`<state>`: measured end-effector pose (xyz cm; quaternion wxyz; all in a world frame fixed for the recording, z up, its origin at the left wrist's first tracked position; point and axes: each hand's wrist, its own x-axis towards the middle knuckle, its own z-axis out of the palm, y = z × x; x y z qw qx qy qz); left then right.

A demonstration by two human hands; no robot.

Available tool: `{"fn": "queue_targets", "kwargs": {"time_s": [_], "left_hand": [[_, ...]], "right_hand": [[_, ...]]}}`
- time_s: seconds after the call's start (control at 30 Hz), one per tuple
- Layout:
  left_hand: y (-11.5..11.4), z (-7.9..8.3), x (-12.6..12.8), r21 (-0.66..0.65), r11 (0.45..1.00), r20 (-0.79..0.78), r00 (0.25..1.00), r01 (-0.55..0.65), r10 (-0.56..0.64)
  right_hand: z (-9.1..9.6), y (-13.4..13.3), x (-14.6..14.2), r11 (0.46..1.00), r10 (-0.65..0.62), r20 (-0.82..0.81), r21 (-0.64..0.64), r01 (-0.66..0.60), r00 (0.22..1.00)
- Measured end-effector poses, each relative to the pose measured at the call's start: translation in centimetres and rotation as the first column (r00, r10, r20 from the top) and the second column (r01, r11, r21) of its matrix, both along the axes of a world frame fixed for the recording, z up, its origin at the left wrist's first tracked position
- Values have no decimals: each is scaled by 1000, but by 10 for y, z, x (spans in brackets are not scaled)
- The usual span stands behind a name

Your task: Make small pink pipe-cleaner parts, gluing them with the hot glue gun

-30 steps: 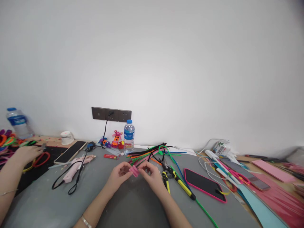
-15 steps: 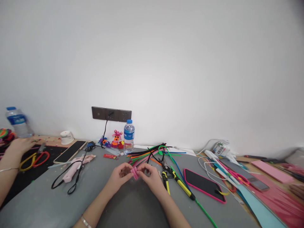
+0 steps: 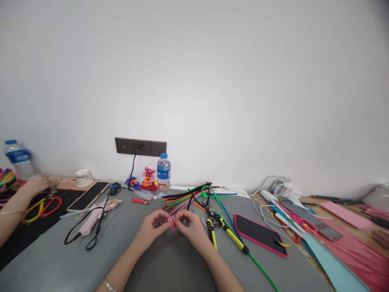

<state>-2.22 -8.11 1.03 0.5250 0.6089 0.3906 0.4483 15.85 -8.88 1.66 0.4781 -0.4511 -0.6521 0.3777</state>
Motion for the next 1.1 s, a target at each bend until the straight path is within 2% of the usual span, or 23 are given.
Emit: {"fn": "queue_targets", "kwargs": {"time_s": [0.4,0.8,1.1], "left_hand": [[0,-2,0,22,1000,-10,1000,8,-8],[2,-6,0,39,999,28,999,-35,34],[-1,0,0,102,993,-6,998,-54,55]], "right_hand": [[4,-2,0,1000,9,-15,-12,-10,1000],[2,-2,3,999,27,75,21,-29,997],[4,-4,2,997,22,80,67,-27,997]]}}
